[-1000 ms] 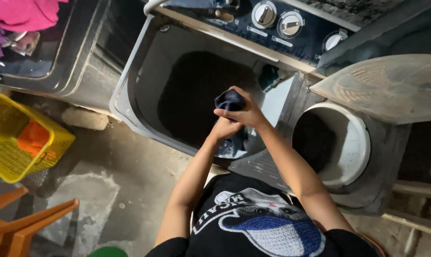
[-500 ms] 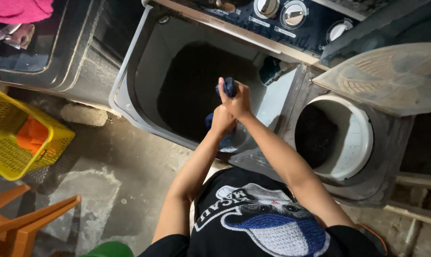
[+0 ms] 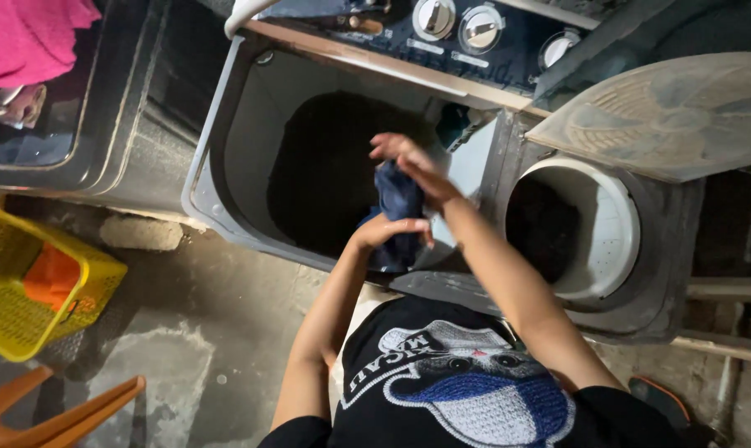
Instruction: The person washes clothes in a twin-tub machine by scrubbing a grey cloth and patterned items in the wash tub and moving them to the spin tub.
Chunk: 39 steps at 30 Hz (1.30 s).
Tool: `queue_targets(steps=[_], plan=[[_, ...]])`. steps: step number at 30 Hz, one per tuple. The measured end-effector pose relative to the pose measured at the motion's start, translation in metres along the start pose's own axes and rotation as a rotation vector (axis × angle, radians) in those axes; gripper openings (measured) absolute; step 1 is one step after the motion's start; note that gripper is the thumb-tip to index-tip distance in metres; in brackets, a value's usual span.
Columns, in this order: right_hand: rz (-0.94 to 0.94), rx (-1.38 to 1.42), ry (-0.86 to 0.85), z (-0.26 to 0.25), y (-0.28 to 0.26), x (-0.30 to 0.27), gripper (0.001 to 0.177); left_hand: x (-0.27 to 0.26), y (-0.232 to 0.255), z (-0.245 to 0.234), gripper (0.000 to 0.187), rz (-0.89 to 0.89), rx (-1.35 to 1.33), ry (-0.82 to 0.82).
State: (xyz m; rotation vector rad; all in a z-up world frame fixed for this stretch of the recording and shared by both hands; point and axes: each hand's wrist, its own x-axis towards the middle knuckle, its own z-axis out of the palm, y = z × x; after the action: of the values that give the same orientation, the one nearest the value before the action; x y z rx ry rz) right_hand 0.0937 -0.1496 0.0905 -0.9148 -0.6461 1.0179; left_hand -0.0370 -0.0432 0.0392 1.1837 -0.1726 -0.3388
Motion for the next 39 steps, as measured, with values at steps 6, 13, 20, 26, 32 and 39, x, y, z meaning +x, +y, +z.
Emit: queue_targets(steps=[6, 13, 20, 26, 32, 39], plan=[[0.126, 0.037, -0.046, 0.041, -0.022, -0.011, 0.065, -0.003, -0.015, -0.003, 0.021, -0.073, -0.03, 0.001], [-0.031, -0.91, 0.416, 0.047, 0.005, 0.01, 0.019, 0.021, -0.064, -0.015, 0.019, 0.009, 0.159, 0.368], [-0.226, -1.104, 0.713, 0.021, 0.048, 0.019, 0.021, 0.028, -0.055, -0.009, 0.036, -0.118, 0.699, 0.709], [-0.469, -1.073, 0.61, 0.043, 0.039, 0.018, 0.016, 0.024, -0.043, -0.01, 0.036, 0.001, 0.786, 0.872], [-0.282, -0.78, 0.227, 0.042, 0.015, -0.02, 0.085, 0.022, -0.031, -0.012, 0.037, 0.269, 0.146, 1.159], [-0.084, -0.692, 0.177, 0.011, 0.078, -0.044, 0.099, 0.017, 0.02, 0.032, 0.044, 0.435, -0.347, 1.248]])
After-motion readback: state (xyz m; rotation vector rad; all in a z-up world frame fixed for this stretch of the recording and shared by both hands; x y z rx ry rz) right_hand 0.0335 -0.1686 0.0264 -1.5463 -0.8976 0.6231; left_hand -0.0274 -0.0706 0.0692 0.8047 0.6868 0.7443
